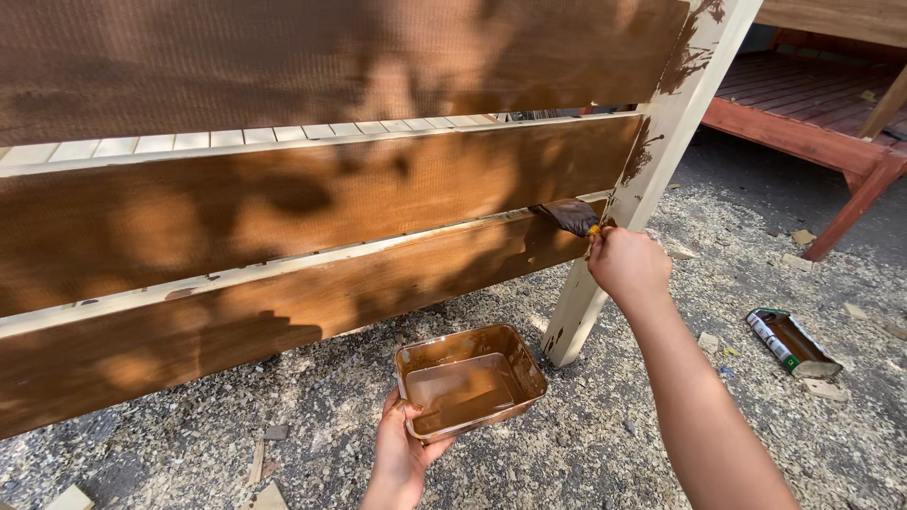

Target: The person applies brown wood stain to an unfinished wooden bed frame outdoors. They hold a shallow tray of stain in one hand and wipe the stain onto the headboard rails, side posts, and legs using a cloth-wrapped applicator, reloading it from the tray and working around the frame section by section.

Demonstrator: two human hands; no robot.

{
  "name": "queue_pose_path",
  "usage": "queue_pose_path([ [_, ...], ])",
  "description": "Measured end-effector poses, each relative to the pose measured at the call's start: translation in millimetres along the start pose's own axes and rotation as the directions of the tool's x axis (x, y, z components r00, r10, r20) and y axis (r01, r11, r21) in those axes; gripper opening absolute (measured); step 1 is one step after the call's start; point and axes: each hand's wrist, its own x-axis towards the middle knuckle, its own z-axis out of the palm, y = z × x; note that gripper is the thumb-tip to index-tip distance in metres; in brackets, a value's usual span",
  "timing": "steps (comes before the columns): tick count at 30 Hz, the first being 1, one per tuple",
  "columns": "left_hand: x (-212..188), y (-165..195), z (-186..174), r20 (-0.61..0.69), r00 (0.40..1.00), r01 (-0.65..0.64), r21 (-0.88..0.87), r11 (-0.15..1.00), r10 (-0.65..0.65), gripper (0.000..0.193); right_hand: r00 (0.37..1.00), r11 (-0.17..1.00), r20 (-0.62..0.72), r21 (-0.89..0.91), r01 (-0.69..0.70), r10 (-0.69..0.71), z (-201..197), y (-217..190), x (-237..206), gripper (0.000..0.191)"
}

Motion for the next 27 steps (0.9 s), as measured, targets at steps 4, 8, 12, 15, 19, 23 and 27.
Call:
queue_pose_path([
  [4, 5, -3, 2, 0.026, 1.000, 0.016, -0.034, 0.999, -0.015, 0.063, 0.989, 0.991, 0.051, -0.002, -0.137, 0.137, -2, 1, 24, 0.033],
  [8, 7, -16, 9, 0.072, 0.997, 0.016, -0.061, 0.998, -0.011, 0.064, 0.998, 0.998, 0.031, 0.007, -0.063, 0.063, 9, 1, 16, 0.030],
  [12, 17, -31, 27, 0.035, 0.995, 0.089, 0.039, 0.995, -0.091, 0.060, 1.000, 1.000, 0.004, 0.018, -0.002, 0.002, 15, 13, 9, 0.029],
  [15, 32, -39, 41, 0.078, 0.993, 0.091, 0.017, 0.996, -0.092, 0.053, 0.998, 0.998, 0.033, 0.036, -0.049, 0.048, 2, 28, 31, 0.028],
  [19, 48, -51, 59, 0.113, 0.985, 0.137, -0.056, 0.989, -0.130, 0.050, 0.995, 0.997, 0.071, 0.036, -0.072, 0.069, -1, 37, 41, 0.027],
  [23, 56, -52, 80, 0.198, 0.974, 0.136, -0.119, 0.984, -0.110, 0.049, 1.000, 0.998, -0.008, 0.056, -0.008, 0.009, 21, 40, 21, 0.033],
  [27, 64, -41, 104, 0.174, 0.982, 0.082, -0.015, 0.997, -0.078, 0.048, 0.998, 0.998, -0.001, 0.016, -0.055, 0.055, 30, 54, 28, 0.035],
])
